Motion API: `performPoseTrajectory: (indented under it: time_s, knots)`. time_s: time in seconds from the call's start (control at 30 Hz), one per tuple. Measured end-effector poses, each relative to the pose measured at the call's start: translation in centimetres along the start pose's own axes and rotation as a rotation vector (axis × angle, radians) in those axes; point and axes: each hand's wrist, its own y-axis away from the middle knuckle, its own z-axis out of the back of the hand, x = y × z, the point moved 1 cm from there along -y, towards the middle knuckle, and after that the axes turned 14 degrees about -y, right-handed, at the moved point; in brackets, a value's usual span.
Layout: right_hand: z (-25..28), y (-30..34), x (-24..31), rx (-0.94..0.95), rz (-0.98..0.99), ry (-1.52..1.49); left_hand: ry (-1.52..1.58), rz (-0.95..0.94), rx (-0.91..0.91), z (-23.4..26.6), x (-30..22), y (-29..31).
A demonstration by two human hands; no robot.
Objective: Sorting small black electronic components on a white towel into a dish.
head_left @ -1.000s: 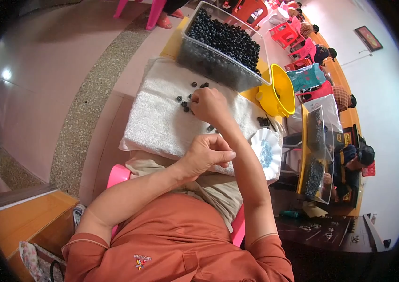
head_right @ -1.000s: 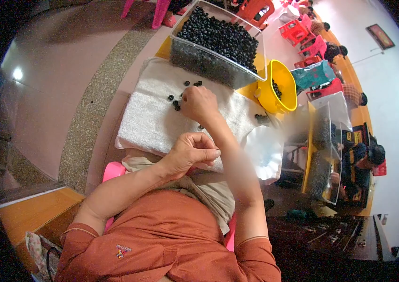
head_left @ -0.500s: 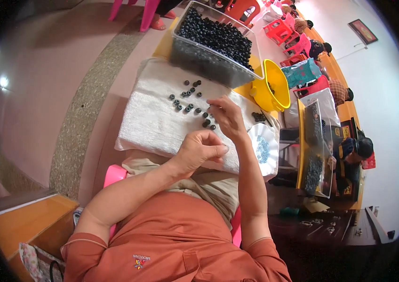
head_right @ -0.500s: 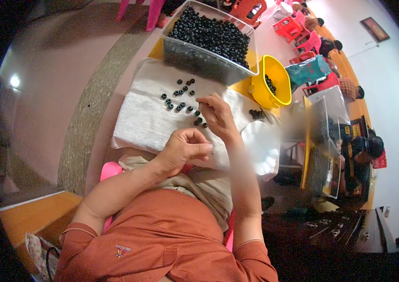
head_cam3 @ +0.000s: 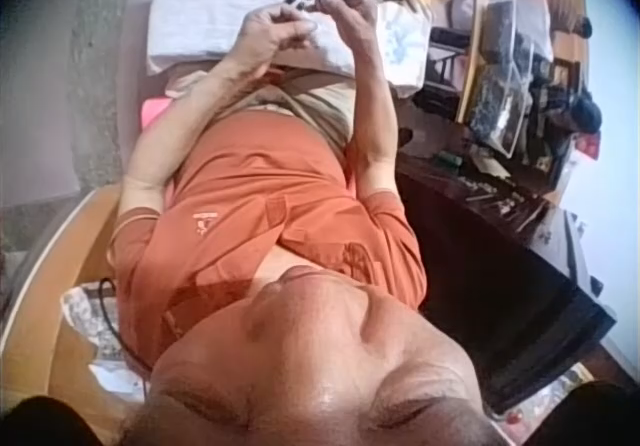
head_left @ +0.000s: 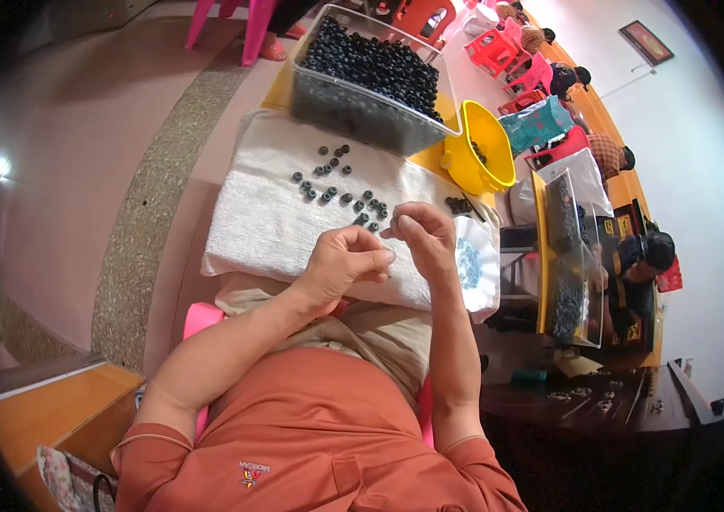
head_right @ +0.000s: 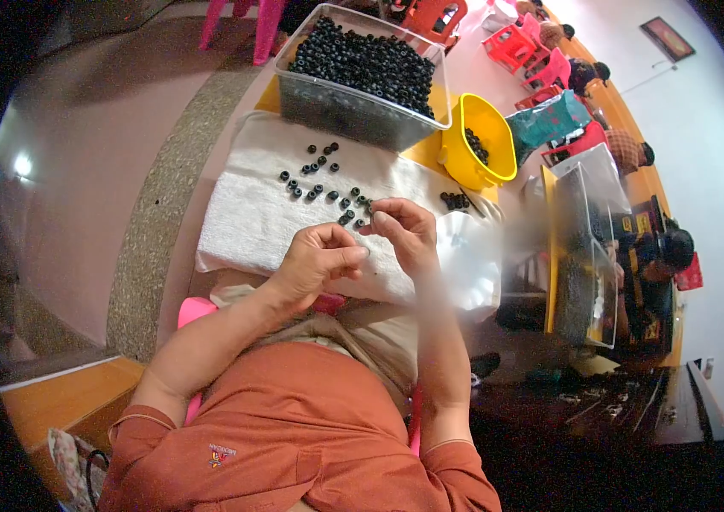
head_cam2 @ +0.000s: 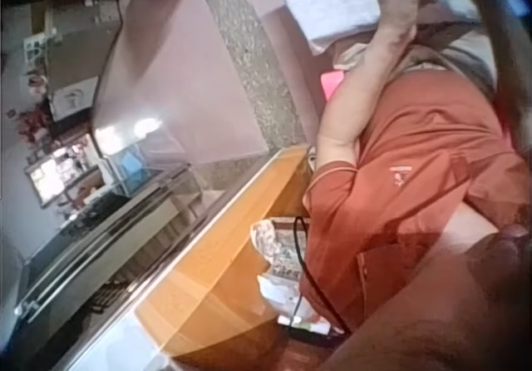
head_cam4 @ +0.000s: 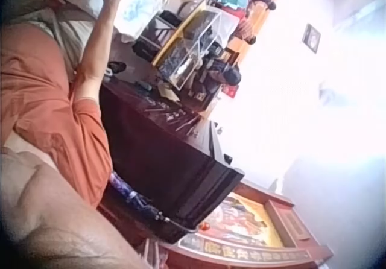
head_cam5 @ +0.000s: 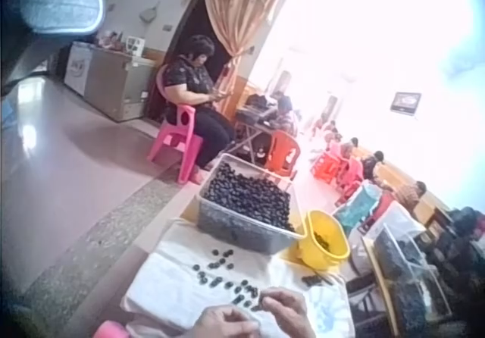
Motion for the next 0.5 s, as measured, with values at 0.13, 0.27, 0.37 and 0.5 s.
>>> performPoseTrajectory:
  time_s: [0.13, 0.27, 0.37, 0.5]
  knots:
    - [-0.6, 0.8, 0.6, 0.02, -0.049, -0.104, -0.015, -0.003, 0.006, 0.2, 0.3, -0.1]
    - [-0.6, 1.5, 1.1, 0.065, -0.071, -0.086, -0.028, 0.013, 0.007, 0.1, 0.5, -0.1]
    - [-0.1, 1.9, 1.5, 0.089, -0.09, -0.038, -0.068, 0.008, 0.017, 0.0, 0.6, -0.1]
    - [-0.3, 2.4, 1.7, 0.098, -0.101, -0.062, -0.08, -0.008, 0.019, 0.2, 0.7, -0.1]
